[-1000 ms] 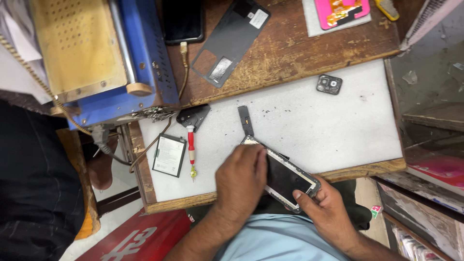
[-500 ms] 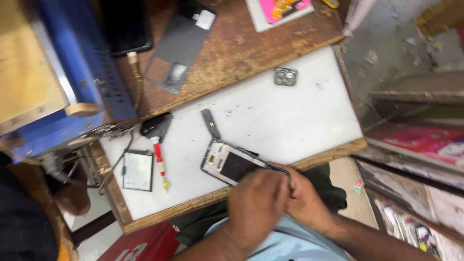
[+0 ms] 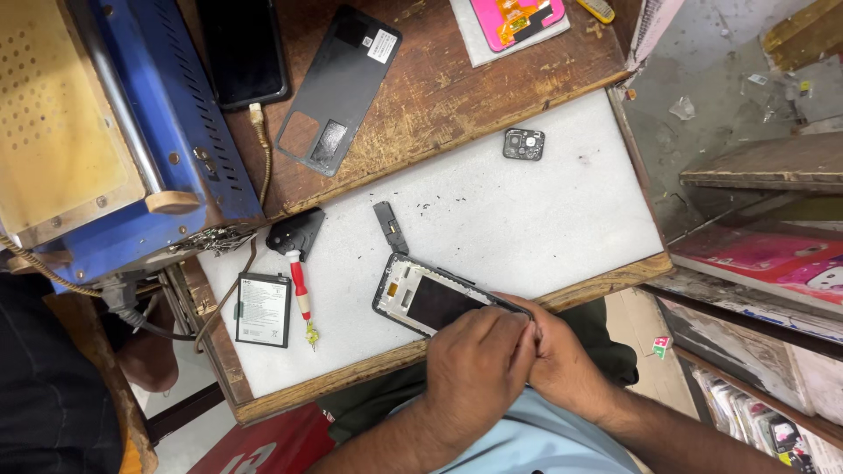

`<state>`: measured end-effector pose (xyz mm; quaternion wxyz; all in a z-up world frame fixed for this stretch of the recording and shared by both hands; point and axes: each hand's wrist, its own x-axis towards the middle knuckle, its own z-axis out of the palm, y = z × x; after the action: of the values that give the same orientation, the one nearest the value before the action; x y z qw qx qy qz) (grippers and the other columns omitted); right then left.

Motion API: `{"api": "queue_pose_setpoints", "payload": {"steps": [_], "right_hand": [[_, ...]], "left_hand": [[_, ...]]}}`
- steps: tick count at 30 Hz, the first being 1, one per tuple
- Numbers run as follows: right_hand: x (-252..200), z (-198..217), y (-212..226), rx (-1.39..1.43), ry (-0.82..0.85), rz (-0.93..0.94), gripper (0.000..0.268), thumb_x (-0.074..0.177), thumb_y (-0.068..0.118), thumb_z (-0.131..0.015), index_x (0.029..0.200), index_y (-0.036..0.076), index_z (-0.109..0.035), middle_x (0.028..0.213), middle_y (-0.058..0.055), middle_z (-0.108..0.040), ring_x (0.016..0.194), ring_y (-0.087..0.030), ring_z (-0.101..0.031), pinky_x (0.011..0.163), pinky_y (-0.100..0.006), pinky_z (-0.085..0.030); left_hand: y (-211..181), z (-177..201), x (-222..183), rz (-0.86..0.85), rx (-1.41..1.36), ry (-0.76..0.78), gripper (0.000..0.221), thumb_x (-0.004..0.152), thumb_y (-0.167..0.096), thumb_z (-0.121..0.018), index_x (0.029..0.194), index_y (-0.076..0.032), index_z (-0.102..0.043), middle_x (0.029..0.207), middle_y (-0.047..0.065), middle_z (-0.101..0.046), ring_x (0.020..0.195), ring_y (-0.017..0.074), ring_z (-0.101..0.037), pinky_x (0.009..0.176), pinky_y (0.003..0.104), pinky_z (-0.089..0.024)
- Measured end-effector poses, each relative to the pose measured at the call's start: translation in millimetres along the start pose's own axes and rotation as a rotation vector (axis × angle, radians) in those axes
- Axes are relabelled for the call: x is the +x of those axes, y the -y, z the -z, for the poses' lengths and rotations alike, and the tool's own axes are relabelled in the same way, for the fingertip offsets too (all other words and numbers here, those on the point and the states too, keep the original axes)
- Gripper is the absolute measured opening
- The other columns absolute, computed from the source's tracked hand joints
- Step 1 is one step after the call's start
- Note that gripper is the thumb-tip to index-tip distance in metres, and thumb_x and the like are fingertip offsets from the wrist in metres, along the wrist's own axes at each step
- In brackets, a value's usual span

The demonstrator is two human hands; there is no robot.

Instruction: The person uses a red-handled screwdriver to remove screws from a disassembled smartphone. They then remove the battery and a small internal component, placing them on the workbench. The person continues to manipulate the phone's internal frame and ribbon cables.

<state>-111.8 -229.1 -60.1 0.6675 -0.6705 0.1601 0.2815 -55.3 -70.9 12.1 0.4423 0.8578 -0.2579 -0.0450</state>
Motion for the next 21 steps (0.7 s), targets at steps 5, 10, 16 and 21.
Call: {"api": "queue_pose_setpoints", "payload": {"steps": [5,10,16,21], "right_hand": [[2,-6,16,0.251,0.067,0.043,0.059,0.092,0.0,-0.063,0.147,-0.001,-0.042,0.117,-0.012,-0.069,0.102,-0.012,-0.067,0.087,-0.027,-0.059],[6,3,36,0.165,0.099,0.063,0.05,0.092,-0.002,-0.062,0.141,-0.004,-0.054,0.111,-0.008,-0.071,0.096,-0.008,-0.064,0.082,-0.023,-0.057],[2,9,56,0.122,0.122,0.1,0.033,0.095,0.003,-0.064,0.127,-0.001,-0.056,0.094,-0.004,-0.064,0.081,-0.005,-0.059,0.066,-0.023,-0.051],[11,25,87,-0.059,0.056,0.072,0.017,0.102,0.016,-0.064,0.113,0.004,-0.063,0.075,-0.001,-0.064,0.065,-0.005,-0.055,0.052,-0.026,-0.044]], "left_hand": [[11,18,6,0.015,-0.103,0.058,0.01,0.092,-0.008,-0.076,0.098,-0.002,-0.07,0.089,0.01,-0.07,0.081,0.0258,-0.072,0.069,0.037,-0.059],[19,23,12,0.177,-0.211,0.008,0.011,0.093,-0.007,-0.077,0.1,-0.002,-0.07,0.093,0.012,-0.073,0.082,0.0258,-0.075,0.069,0.034,-0.062],[15,32,15,0.04,-0.175,-0.059,0.012,0.094,-0.005,-0.074,0.103,-0.001,-0.068,0.099,0.013,-0.073,0.088,0.0277,-0.074,0.076,0.036,-0.061],[29,67,13,0.337,-0.124,-0.13,0.013,0.09,-0.008,-0.08,0.093,-0.002,-0.069,0.082,0.007,-0.073,0.067,0.0156,-0.07,0.06,0.028,-0.055]]}}
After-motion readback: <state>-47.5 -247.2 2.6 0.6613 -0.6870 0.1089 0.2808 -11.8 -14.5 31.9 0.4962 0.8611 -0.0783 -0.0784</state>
